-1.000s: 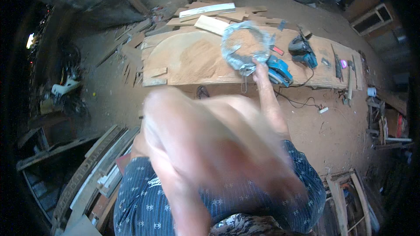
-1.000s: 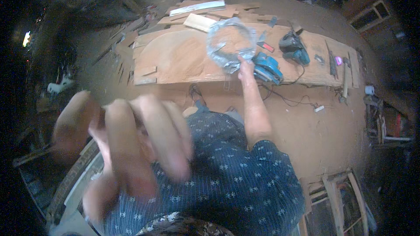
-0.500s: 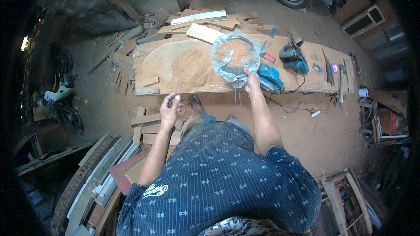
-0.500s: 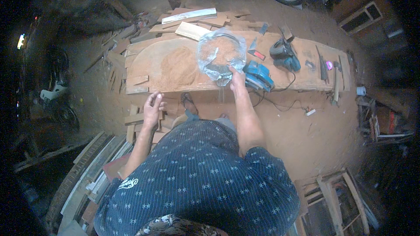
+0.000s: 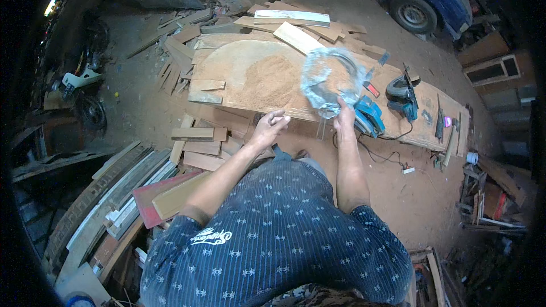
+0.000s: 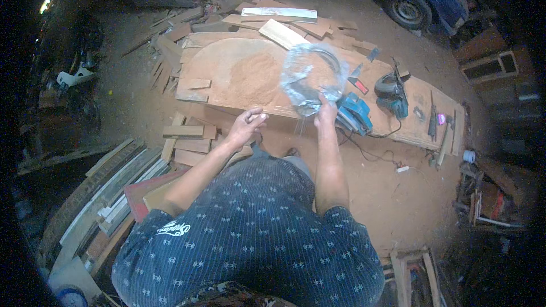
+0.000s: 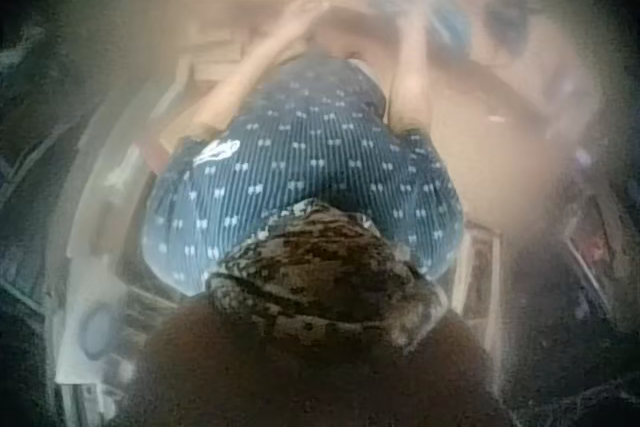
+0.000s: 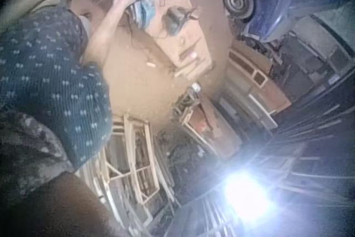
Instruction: The person uses a circular saw to cut a wooden plank on a workbench in a cluttered workshop. After cutting, they inspect the wood and then sift sawdust through a mesh strainer into a bucket.
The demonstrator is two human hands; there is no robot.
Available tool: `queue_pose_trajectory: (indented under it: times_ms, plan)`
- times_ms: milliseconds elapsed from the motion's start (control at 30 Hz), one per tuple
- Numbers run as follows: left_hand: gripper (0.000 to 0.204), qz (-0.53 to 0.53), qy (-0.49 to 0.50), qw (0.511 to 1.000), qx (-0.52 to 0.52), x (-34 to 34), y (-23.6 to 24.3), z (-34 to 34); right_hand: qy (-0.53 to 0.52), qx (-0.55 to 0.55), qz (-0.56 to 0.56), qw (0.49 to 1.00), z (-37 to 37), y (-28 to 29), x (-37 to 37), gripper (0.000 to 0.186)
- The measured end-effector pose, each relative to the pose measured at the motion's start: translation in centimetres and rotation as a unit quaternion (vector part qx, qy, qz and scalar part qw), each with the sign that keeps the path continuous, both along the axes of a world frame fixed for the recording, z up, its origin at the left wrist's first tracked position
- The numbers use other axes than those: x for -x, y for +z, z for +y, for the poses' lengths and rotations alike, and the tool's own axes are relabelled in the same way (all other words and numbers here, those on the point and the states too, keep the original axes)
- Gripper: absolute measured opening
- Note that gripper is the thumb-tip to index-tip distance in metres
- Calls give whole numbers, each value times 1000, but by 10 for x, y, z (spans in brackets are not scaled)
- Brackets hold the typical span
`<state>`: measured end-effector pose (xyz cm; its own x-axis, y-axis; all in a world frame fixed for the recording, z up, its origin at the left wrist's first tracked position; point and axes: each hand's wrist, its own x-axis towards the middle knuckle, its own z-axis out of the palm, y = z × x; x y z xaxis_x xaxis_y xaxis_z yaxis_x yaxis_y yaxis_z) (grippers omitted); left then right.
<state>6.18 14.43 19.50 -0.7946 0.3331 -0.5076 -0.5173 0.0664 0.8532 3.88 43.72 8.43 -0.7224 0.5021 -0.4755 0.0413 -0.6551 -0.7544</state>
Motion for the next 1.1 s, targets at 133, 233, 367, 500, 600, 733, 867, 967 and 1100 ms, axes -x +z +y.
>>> queue_pose_trajectory:
  times_ms: [133,233,367,500,600,733,867,967,1100]
  plan:
    - [68,-143,99,976,-131,21,-10,5,148,-6,-43,988,-91,49,22,32]
    - [53,-170,226,910,-304,34,-19,-23,225,23,-19,974,-173,71,42,28]
    - [49,-153,327,906,-223,50,-66,-122,414,-56,-12,909,-240,64,69,49]
    - [39,8,327,928,180,64,-82,-230,428,-328,-50,841,-244,22,70,72]
    - [42,43,307,927,213,75,-65,-268,384,-512,-24,768,-207,-13,64,68]
    - [49,0,321,946,37,105,-84,-289,320,-550,-33,771,-174,-65,57,61]
    - [53,-78,262,961,-33,167,-159,-269,253,-658,-54,707,-151,-109,69,58]
    - [56,-116,211,971,-6,201,-206,-245,238,-673,-50,699,-145,-117,88,53]
    - [78,-4,145,929,341,206,-244,-231,249,-663,-7,706,-146,-117,111,51]
